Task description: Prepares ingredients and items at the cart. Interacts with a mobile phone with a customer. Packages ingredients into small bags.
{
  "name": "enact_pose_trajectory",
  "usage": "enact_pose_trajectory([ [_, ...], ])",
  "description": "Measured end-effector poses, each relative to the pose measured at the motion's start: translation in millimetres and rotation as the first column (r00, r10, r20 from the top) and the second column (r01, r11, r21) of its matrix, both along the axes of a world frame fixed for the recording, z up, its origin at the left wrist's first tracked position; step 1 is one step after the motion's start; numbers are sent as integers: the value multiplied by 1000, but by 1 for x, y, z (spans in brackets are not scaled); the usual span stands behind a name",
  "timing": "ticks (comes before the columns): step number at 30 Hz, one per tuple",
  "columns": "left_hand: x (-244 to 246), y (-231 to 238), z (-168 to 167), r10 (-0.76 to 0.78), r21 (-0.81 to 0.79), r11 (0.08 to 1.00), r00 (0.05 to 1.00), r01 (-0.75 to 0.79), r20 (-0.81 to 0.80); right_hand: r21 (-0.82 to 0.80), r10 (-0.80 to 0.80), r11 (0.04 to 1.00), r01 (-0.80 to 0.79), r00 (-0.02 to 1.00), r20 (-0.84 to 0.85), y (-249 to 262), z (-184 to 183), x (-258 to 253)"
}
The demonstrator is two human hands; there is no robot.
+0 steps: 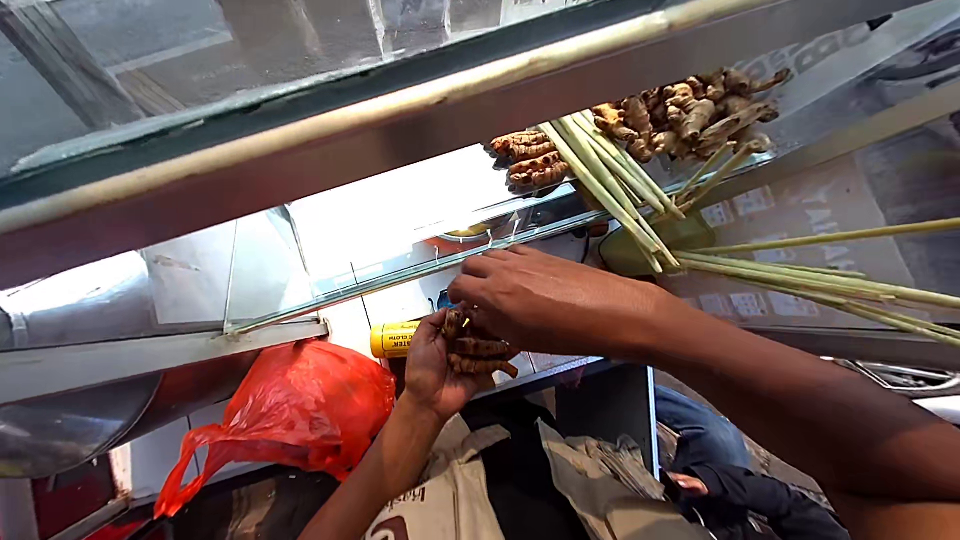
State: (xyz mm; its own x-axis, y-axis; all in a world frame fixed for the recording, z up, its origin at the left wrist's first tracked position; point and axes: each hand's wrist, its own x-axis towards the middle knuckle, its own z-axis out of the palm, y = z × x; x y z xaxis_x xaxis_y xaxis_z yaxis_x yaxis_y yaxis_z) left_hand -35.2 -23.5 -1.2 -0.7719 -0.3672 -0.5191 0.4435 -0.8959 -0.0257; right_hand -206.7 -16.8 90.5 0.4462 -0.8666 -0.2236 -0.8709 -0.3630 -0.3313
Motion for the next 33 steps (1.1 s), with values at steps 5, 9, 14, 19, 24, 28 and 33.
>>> enact_pose_trajectory([
  [5,-3,-5,4,47,52,998,999,-47,2,5,-31,1000,31,999,-42,27,-4,3],
  [9,-4,-7,6,64,58,996,998,-63,-25,5,-17,1000,18,998,-66,27,-7,3],
  [14,-6,-7,6,63,139,989,996,-53,-70,-52,-3,999,4,1000,9,9,8,-20],
  [19,-6,0,1,66,184,981,996,-54,-59,-225,-214,954,199,976,-47,-63,41,-79],
  [24,-5,10,-1,50,191,981,995,-33,-86,-407,-408,853,326,904,-131,-149,-18,-153],
  [28,1,11,-2,84,181,981,990,-63,-112,-238,-517,848,474,839,-173,-160,-20,-151],
  [33,8,0,-4,185,180,968,982,-177,-28,-181,-526,843,507,847,-78,-123,25,-96],
])
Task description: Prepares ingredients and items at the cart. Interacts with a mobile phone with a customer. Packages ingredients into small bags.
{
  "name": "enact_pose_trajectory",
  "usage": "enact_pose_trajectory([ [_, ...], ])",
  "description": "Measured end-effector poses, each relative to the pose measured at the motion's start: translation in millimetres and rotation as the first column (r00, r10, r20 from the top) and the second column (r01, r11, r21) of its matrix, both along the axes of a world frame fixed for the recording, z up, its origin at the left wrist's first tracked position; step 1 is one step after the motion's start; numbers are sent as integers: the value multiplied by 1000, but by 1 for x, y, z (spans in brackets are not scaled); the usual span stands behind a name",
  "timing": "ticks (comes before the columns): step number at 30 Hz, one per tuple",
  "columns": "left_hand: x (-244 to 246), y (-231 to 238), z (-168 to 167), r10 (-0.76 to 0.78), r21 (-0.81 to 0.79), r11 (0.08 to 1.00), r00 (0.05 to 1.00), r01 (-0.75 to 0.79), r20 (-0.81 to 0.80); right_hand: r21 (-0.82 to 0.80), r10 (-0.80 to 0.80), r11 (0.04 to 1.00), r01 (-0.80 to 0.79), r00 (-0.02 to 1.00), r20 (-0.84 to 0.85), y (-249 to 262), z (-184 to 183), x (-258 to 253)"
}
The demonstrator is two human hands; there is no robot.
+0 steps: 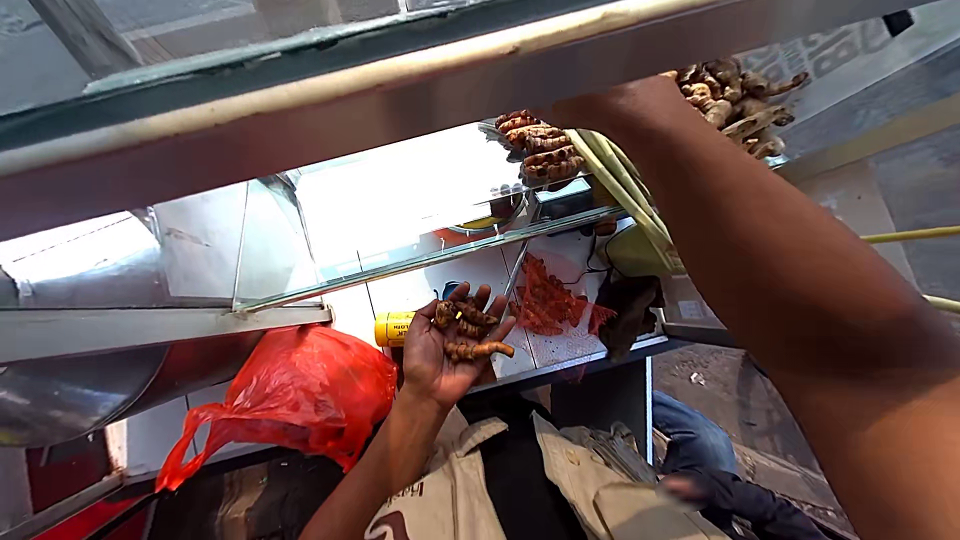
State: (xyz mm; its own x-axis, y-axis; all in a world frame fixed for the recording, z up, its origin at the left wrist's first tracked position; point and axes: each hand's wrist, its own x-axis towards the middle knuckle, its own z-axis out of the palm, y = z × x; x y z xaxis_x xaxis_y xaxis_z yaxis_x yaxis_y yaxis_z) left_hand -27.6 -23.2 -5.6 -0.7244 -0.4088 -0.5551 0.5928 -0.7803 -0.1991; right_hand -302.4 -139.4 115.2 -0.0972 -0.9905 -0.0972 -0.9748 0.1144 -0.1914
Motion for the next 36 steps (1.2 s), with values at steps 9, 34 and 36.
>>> enact_pose_trajectory([
  [9,-14,-20,6,83,-114,991,994,-75,71,103,564,807,-582,810,161,122,-44,97],
  [34,-3,0,6,-19,-138,990,997,9,-77,-123,206,968,-218,973,-105,-18,-37,-31],
  [36,-6,-4,8,-38,-160,987,996,25,-82,-4,322,947,-322,944,76,20,-5,21],
])
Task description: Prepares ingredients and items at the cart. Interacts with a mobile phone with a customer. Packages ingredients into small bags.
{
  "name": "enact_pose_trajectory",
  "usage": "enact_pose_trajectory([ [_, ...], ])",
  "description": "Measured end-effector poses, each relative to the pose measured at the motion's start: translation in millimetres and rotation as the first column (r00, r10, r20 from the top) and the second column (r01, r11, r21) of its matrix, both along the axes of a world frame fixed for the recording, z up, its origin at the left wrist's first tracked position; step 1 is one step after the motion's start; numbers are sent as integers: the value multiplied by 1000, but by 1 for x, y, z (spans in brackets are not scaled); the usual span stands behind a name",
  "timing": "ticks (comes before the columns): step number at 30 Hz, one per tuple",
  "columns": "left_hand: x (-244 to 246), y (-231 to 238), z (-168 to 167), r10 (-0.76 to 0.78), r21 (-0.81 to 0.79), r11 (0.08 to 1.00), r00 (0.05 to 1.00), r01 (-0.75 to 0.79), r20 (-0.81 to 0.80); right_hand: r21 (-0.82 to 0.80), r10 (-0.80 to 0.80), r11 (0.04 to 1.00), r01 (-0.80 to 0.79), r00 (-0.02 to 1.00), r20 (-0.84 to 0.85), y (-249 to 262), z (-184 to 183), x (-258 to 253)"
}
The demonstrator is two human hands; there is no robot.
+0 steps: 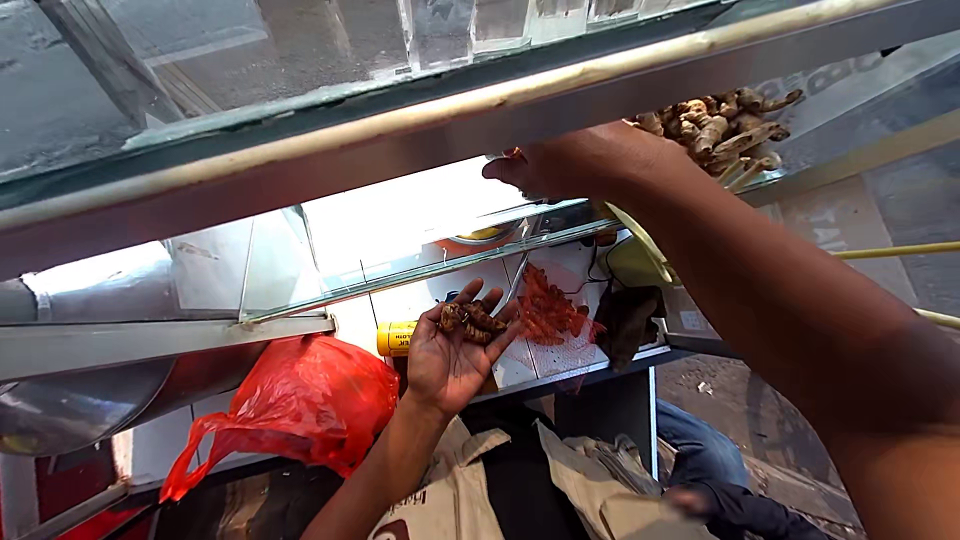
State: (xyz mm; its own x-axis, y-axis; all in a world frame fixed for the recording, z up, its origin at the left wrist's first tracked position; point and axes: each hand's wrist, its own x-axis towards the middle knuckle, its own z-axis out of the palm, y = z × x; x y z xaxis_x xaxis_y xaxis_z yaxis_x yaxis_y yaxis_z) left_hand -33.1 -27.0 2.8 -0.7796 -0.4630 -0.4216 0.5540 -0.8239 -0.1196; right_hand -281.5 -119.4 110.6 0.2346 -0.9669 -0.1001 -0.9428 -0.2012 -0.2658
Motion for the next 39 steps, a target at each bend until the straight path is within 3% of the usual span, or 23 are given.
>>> enact_pose_trajectory([
  [4,-8,-3,7,-20,-26,999,1000,20,3,196,302,921,-336,935,185,58,-15,57],
  [13,-17,-2,18,-113,-79,990,993,115,29,62,345,927,-370,906,244,75,-23,46],
  [15,-18,-3,18,-153,-124,979,986,160,67,65,292,944,-324,909,298,59,-11,30],
  [18,-14,-1,16,-195,-159,964,972,215,133,20,91,995,-97,977,194,26,11,-4],
  [21,-9,3,19,-225,-171,953,962,251,155,-133,-59,989,60,998,12,-24,-16,-66],
  [23,-5,5,20,-239,-214,941,962,264,133,-37,-144,989,141,985,-92,-52,-30,-96],
  [27,3,4,20,-242,-285,929,970,238,20,160,-277,937,309,941,-197,-65,-31,-101],
  [33,6,-6,20,-224,-369,908,974,198,-27,175,-288,902,395,851,-439,-81,-29,-89],
  [36,4,-24,26,-193,-540,818,979,195,62,71,-162,980,185,954,-251,-69,-22,-82],
  [38,0,-42,34,-164,-645,729,974,228,159,46,-2,999,-1,998,57,-42,-7,-54],
  [39,-2,-51,39,-143,-685,685,968,248,208,114,41,991,-69,971,236,-22,10,-31],
])
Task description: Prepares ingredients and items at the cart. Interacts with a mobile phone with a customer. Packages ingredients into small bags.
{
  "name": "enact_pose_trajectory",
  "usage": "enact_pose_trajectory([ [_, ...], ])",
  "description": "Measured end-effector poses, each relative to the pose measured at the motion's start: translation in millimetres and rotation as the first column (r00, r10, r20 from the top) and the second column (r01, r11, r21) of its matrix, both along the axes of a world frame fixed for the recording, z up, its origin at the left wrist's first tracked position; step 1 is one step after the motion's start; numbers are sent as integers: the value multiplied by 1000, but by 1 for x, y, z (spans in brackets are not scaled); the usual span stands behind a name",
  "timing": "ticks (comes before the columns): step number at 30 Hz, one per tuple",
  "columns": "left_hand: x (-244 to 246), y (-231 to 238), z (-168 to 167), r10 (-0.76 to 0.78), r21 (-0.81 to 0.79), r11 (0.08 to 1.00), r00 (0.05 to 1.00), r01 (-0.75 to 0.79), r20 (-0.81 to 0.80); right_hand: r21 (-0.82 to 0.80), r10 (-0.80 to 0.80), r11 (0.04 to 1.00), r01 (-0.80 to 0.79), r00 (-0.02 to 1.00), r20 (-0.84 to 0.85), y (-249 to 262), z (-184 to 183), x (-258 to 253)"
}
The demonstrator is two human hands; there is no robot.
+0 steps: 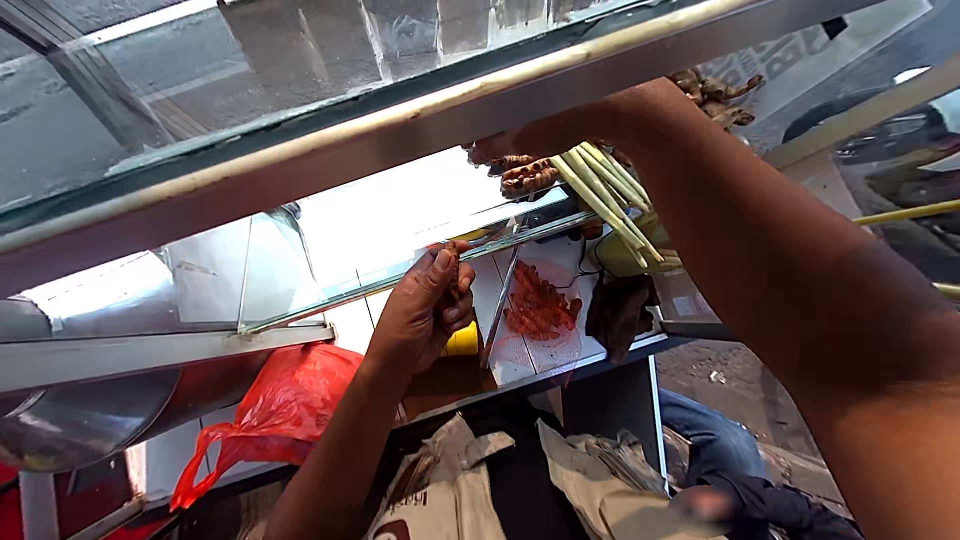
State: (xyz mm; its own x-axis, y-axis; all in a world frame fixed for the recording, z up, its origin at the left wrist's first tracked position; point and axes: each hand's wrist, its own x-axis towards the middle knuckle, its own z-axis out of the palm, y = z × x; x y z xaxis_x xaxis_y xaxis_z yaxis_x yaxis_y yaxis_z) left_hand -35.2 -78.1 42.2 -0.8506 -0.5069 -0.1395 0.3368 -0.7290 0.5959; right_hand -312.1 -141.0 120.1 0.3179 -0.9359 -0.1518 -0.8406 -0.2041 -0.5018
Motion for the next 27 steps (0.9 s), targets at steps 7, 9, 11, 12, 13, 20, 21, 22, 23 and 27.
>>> enact_pose_trajectory([
  [7,-24,-36,11,57,-209,977,995,-40,76,-57,164,986,-158,980,114,51,26,51],
  [9,-34,-42,11,73,-233,971,992,-48,101,-147,190,974,-171,974,124,52,20,48],
  [11,-43,-50,9,84,-225,973,991,-59,105,-227,206,958,-175,971,119,53,16,45],
  [12,-47,-53,8,89,-222,973,990,-63,112,-257,192,953,-159,975,108,54,15,43],
  [13,-51,-55,8,103,-204,976,987,-77,123,-267,158,955,-128,983,94,55,16,41],
  [20,-74,-69,5,85,-81,994,973,-69,213,-125,-18,992,15,1000,-23,43,13,17],
  [21,-76,-73,5,96,-29,995,968,-92,230,-141,-58,989,52,998,-40,39,10,11],
  [22,-78,-77,4,114,18,992,963,-122,243,-168,-116,980,103,991,-68,35,9,5],
  [23,-78,-81,2,136,54,987,959,-154,250,-205,-190,964,167,977,-96,31,8,-1],
  [27,-77,-89,0,203,50,973,937,-225,283,-182,-406,911,370,883,-236,7,-9,-22],
])
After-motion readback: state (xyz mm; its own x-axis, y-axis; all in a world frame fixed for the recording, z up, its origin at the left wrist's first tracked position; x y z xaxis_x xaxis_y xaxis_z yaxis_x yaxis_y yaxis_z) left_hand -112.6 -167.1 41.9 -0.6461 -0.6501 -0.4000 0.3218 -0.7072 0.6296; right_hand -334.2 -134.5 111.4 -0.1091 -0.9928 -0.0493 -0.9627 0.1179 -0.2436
